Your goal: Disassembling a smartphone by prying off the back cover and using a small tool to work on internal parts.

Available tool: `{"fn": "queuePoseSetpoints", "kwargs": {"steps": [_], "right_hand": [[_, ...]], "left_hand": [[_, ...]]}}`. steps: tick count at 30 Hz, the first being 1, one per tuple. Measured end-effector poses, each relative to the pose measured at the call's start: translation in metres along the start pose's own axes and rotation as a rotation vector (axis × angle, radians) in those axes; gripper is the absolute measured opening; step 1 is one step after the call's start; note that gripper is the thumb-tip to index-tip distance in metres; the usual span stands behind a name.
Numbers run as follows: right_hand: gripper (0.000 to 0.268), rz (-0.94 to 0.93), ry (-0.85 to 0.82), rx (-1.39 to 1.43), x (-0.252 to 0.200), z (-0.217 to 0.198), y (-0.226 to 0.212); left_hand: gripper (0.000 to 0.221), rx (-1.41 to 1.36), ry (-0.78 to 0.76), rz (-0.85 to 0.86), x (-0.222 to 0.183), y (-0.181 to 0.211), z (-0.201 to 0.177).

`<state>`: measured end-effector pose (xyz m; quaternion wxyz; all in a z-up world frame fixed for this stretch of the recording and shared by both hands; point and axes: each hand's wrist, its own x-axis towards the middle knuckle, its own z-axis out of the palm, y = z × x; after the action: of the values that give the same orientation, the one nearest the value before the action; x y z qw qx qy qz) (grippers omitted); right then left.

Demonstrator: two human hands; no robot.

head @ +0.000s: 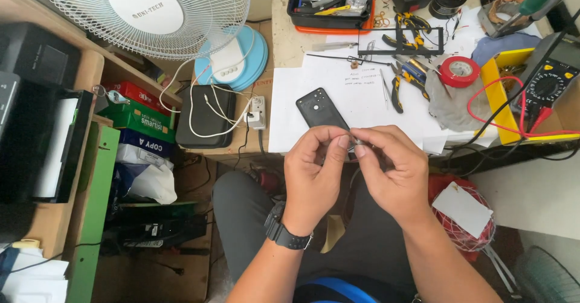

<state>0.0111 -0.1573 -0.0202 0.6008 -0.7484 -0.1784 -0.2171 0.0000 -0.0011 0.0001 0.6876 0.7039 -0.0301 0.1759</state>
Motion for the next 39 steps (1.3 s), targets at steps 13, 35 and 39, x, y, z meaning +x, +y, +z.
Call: {"fn": "queuePoseSetpoints", "kwargs": {"steps": [13,35,39], "right_hand": [[0.023,0.009,0.000,0.000,-0.001,0.001,0.003],[0.043,0.054,-0.526,-0.802,0.015,0.070,0.084],[0.038,0.055,-0.505,-0.927,0.027,0.064,0.110]], "left_hand": [[0.011,0.000,-0.001,-0.011,-0.001,0.000,0.001],[0.014,0.299,0.147,-0.180,-0.001,-0.114,-0.070],[0.014,0.264,0.151,-0.230,0.000,-0.133,-0.076]]}}
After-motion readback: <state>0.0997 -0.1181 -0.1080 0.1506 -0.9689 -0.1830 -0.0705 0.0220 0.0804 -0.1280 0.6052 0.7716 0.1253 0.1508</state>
